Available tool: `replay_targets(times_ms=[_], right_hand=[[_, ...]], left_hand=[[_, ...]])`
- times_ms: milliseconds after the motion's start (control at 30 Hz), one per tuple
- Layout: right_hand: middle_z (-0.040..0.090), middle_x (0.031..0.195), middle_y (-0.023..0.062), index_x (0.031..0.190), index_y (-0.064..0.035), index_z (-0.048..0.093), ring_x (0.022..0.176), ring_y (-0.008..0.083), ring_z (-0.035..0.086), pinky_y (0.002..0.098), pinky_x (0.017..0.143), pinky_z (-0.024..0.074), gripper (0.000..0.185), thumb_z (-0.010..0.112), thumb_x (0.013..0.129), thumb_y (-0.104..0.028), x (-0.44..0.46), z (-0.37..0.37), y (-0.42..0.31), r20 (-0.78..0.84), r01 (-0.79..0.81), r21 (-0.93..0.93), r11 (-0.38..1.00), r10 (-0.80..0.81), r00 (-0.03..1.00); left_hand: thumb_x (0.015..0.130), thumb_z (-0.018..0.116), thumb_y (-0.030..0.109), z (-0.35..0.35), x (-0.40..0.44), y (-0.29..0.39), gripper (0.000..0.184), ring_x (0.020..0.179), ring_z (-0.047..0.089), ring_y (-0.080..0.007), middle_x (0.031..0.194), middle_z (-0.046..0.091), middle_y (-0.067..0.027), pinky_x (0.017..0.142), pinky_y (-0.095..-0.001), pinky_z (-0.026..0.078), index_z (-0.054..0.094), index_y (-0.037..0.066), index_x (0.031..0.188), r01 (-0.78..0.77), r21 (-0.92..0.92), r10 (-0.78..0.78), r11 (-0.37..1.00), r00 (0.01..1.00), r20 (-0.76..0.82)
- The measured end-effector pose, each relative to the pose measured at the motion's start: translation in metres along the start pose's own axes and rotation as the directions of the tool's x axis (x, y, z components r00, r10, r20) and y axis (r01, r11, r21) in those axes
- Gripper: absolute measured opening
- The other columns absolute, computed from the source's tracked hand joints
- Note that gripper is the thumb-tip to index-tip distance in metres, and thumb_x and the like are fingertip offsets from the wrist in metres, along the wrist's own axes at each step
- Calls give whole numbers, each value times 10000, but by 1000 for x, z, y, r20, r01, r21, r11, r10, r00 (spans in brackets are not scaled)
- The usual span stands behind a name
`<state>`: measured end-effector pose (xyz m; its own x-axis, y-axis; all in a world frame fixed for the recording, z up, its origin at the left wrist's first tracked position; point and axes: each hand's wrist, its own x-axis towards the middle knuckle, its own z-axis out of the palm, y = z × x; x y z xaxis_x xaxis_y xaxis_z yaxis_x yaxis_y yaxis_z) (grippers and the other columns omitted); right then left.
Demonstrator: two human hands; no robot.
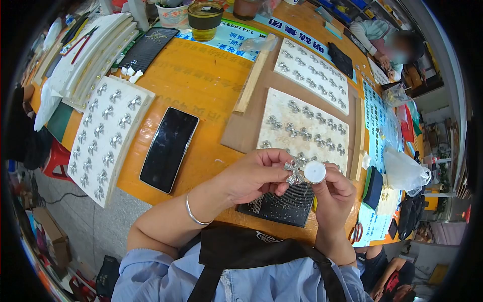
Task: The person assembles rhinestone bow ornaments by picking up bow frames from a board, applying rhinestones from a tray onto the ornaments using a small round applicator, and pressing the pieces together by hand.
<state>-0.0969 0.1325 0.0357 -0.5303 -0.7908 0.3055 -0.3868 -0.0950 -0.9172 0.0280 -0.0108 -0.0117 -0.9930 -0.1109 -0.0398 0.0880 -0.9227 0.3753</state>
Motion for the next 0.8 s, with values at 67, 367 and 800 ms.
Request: replay_targets(times_ms=[67,367,800], right_hand=[[640,869,79,923,4,652,868,178,546,293,808,416,155,663,775,47,1,0,1,6,6,9,1000,-6,1000],[646,874,75,921,0,653,882,178,547,291,815,415,152,659,778,51,2,3,-1,9,20,22,1000,-20,1000],[645,869,78,907,5,656,892,188,550,300,826,415,150,672,765,49,2,5,2,-2,9,31,999,-9,1000]], left_hand=[[861,623,106,1,0,1,168,665,539,-116,828,581,-57,602,-258,457,556,31,995,-14,-15,14,1000,1000,5],[865,608,86,-1,0,1,150,669,531,-113,828,576,-68,601,-259,454,552,23,989,-28,-3,28,1000,1000,5],[870,601,85,3,-1,3,146,662,535,-109,816,570,-57,612,-251,463,548,21,990,-23,9,23,1000,1000,-15]])
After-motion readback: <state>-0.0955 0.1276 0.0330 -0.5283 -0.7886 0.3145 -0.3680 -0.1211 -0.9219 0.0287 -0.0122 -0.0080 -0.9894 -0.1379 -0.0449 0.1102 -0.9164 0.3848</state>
